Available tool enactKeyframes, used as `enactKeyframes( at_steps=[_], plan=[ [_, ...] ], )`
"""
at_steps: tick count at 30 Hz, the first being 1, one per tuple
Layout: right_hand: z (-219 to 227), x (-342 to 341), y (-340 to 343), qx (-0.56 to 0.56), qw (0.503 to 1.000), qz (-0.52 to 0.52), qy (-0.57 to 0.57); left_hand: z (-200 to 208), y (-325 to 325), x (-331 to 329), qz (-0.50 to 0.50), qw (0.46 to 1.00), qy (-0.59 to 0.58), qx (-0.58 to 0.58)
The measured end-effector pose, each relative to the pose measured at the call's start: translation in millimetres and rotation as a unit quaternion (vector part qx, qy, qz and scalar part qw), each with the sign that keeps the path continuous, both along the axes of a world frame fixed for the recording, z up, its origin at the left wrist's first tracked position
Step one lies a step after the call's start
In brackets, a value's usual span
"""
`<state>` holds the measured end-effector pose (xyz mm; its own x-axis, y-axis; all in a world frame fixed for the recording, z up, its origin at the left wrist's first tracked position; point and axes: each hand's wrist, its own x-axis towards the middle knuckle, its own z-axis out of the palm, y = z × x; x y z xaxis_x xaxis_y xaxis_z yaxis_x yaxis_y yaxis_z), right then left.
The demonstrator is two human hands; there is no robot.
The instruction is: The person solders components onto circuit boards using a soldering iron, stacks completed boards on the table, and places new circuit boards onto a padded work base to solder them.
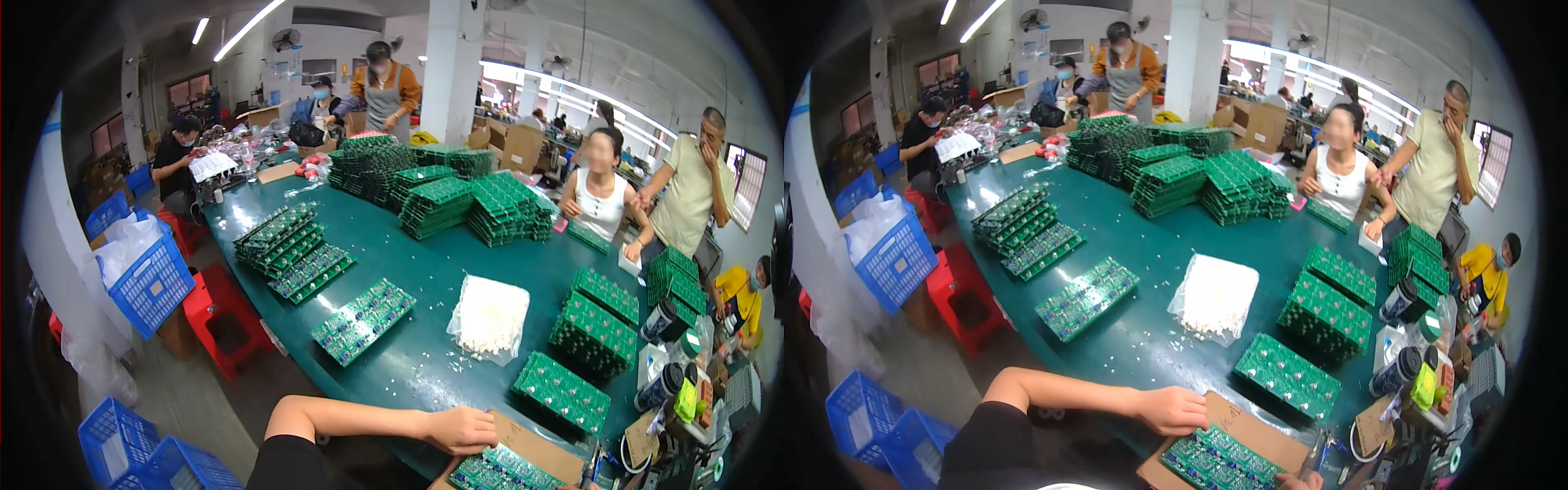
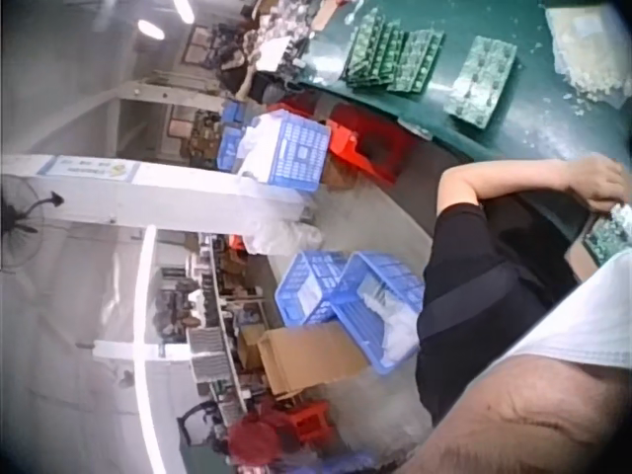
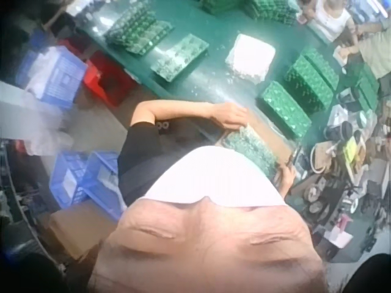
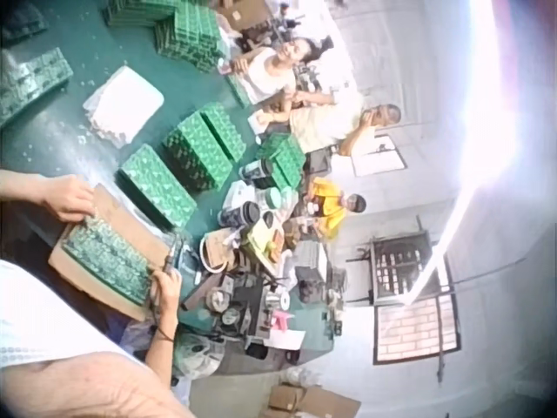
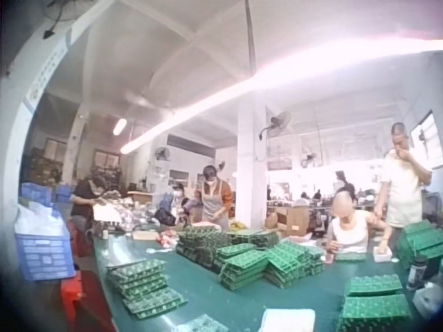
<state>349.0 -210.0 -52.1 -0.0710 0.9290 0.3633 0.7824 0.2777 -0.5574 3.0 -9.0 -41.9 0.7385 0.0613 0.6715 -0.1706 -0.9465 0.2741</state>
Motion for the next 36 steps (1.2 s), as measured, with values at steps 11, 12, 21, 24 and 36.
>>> enactKeyframes(
  at_steps=[11,12,21,24,36],
  plan=[
    [-1,6,-15,0.041,0.997,0.030,0.062,20,-3,-20,0.144,0.983,-0.030,-0.113],
    [-3,8,-18,0.018,0.997,0.020,0.067,21,-5,-22,0.143,0.979,-0.034,-0.143],
    [22,-94,-6,0.195,0.958,0.018,0.211,28,-43,-3,0.175,0.976,-0.052,-0.117],
    [44,-140,3,0.233,0.941,-0.025,0.242,32,-61,7,0.150,0.980,-0.069,-0.107],
    [-58,-117,-1,-0.100,0.983,-0.110,0.108,49,-85,5,0.102,0.989,-0.032,-0.098]
  ],
)
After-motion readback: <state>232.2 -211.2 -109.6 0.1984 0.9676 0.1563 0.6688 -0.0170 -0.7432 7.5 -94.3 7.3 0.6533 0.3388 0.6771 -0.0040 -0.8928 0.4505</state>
